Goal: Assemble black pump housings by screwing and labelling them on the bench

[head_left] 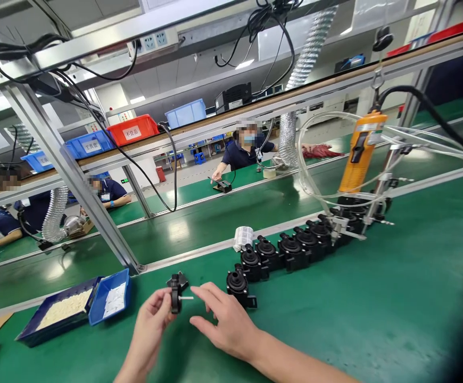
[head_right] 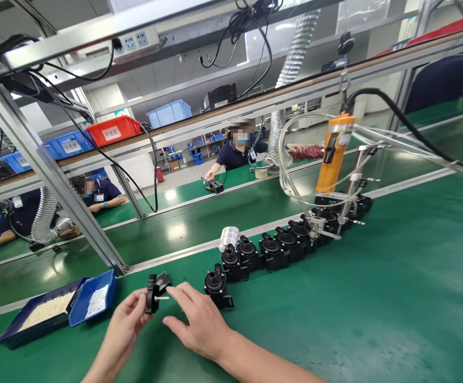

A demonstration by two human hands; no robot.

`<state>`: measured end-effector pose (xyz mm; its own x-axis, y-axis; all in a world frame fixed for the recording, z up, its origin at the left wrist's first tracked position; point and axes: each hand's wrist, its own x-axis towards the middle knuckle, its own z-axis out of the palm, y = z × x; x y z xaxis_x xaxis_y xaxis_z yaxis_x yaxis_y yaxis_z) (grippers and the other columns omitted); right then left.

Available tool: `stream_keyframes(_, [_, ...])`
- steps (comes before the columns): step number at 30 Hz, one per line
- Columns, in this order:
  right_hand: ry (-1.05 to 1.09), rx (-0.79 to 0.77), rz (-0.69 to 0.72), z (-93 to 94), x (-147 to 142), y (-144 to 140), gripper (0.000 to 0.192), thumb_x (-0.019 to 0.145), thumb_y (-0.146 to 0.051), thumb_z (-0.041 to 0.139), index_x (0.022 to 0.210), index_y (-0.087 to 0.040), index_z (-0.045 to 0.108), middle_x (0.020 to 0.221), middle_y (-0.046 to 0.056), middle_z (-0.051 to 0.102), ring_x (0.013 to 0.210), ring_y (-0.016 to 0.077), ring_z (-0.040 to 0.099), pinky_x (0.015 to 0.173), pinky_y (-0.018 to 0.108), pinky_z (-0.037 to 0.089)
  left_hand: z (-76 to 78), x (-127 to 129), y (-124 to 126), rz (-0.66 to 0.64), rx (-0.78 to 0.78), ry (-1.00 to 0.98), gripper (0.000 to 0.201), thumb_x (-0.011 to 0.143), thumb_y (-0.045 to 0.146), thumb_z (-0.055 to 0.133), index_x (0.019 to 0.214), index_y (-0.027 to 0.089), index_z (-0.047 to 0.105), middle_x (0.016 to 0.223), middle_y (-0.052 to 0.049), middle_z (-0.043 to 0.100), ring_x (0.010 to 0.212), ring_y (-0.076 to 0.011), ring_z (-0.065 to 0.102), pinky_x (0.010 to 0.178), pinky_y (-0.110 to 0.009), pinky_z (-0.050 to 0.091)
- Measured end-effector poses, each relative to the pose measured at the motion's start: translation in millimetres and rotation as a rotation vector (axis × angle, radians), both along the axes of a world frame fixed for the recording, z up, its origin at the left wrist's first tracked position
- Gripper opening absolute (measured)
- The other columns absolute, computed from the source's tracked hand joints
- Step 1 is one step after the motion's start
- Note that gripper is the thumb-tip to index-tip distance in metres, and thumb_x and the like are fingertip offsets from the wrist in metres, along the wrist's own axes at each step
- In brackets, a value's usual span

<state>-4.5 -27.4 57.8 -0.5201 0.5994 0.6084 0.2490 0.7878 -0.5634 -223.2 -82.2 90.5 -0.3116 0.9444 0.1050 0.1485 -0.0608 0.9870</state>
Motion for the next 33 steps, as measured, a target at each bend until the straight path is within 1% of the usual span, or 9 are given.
stream_keyframes(4, [0.036,-0.059,0.022,3.0,3.2,-1.6,0.051,0.095,-0.025,0.068,0.144,-0.025,0.054,0.13,0.009,0.062,0.082,0.0172,0.064,0.064,0.028,0.053,46.2,-35.4,27.1,0.091,0.132,0.463,0.042,0.084,0.052,0.077,0.113,0.021,0.077,0.12,-0.012,0.078,0.097,-0.0281,0.07,0.087,-0.037,0.054])
stream_keyframes(7, [0.043,-0.075,0.028,0.8,2.8,0.4,0.05,0.096,-0.026,0.066,0.144,-0.026,0.053,0.133,0.01,0.059,0.083,0.0169,0.064,0.063,0.028,0.054,56.3,-38.9,48.2,0.055,0.118,0.663,0.026,0.085,0.037,0.074,0.107,0.024,0.079,0.115,-0.01,0.08,0.088,-0.0271,0.068,0.084,-0.037,0.05])
stream_keyframes(11, [0.039,-0.077,0.025,-2.7,2.0,2.1,0.05,0.096,-0.025,0.065,0.144,-0.027,0.052,0.134,0.01,0.057,0.083,0.0166,0.063,0.065,0.029,0.055,46.9,-28.4,65.6,-0.077,0.052,0.796,0.009,0.075,0.022,0.077,0.082,0.024,0.082,0.086,-0.006,0.083,0.087,-0.0292,0.072,0.082,-0.034,0.048])
stream_keyframes(16, [0.009,-0.069,0.035,-2.7,3.1,0.2,0.049,0.096,-0.026,0.065,0.143,-0.027,0.052,0.133,0.009,0.057,0.082,0.0167,0.062,0.064,0.029,0.054,50.1,-31.7,72.3,-0.028,0.039,0.831,0.022,0.087,0.032,0.067,0.102,0.023,0.08,0.099,-0.006,0.083,0.08,-0.0253,0.072,0.077,-0.033,0.049])
stream_keyframes(20, [-0.003,-0.083,0.041,-2.0,3.6,-1.2,0.049,0.096,-0.026,0.066,0.143,-0.028,0.052,0.134,0.008,0.057,0.083,0.0167,0.063,0.065,0.029,0.055,45.3,-37.4,77.0,-0.08,0.013,0.808,0.009,0.077,0.027,0.073,0.08,0.022,0.08,0.08,-0.004,0.082,0.079,-0.0263,0.073,0.075,-0.031,0.051])
stream_keyframes(24, [-0.02,-0.083,0.034,-2.8,3.7,-1.2,0.05,0.095,-0.025,0.066,0.143,-0.028,0.052,0.134,0.008,0.058,0.082,0.0167,0.064,0.069,0.031,0.056,33.3,-43.1,77.3,-0.015,0.054,0.724,0.028,0.088,0.037,0.063,0.102,0.02,0.08,0.099,-0.008,0.084,0.087,-0.0264,0.076,0.078,-0.033,0.055])
stream_keyframes(28, [-0.033,-0.1,0.038,-4.6,2.8,-0.4,0.049,0.094,-0.025,0.067,0.141,-0.027,0.054,0.134,0.008,0.058,0.082,0.0164,0.064,0.069,0.03,0.056,18.9,-44.3,73.3,-0.044,0.073,0.675,0.02,0.081,0.034,0.07,0.09,0.02,0.082,0.09,-0.007,0.084,0.079,-0.026,0.074,0.076,-0.033,0.055])
stream_keyframes(31, [-0.035,-0.115,0.037,-4.7,1.0,-0.4,0.047,0.095,-0.026,0.066,0.141,-0.027,0.054,0.135,0.008,0.057,0.083,0.0162,0.064,0.068,0.03,0.056,10.7,-45.1,72.6,0.016,0.103,0.604,0.033,0.086,0.039,0.067,0.109,0.02,0.081,0.113,-0.01,0.083,0.086,-0.026,0.073,0.081,-0.036,0.055])
stream_keyframes(33, [-0.041,-0.119,0.042,-4.4,-0.1,-1.1,0.046,0.095,-0.026,0.065,0.14,-0.027,0.055,0.135,0.008,0.057,0.083,0.0161,0.064,0.068,0.029,0.056,7.3,-46.8,73.8,0.022,0.103,0.544,0.033,0.085,0.04,0.069,0.108,0.02,0.081,0.111,-0.01,0.083,0.091,-0.0274,0.073,0.08,-0.035,0.053])
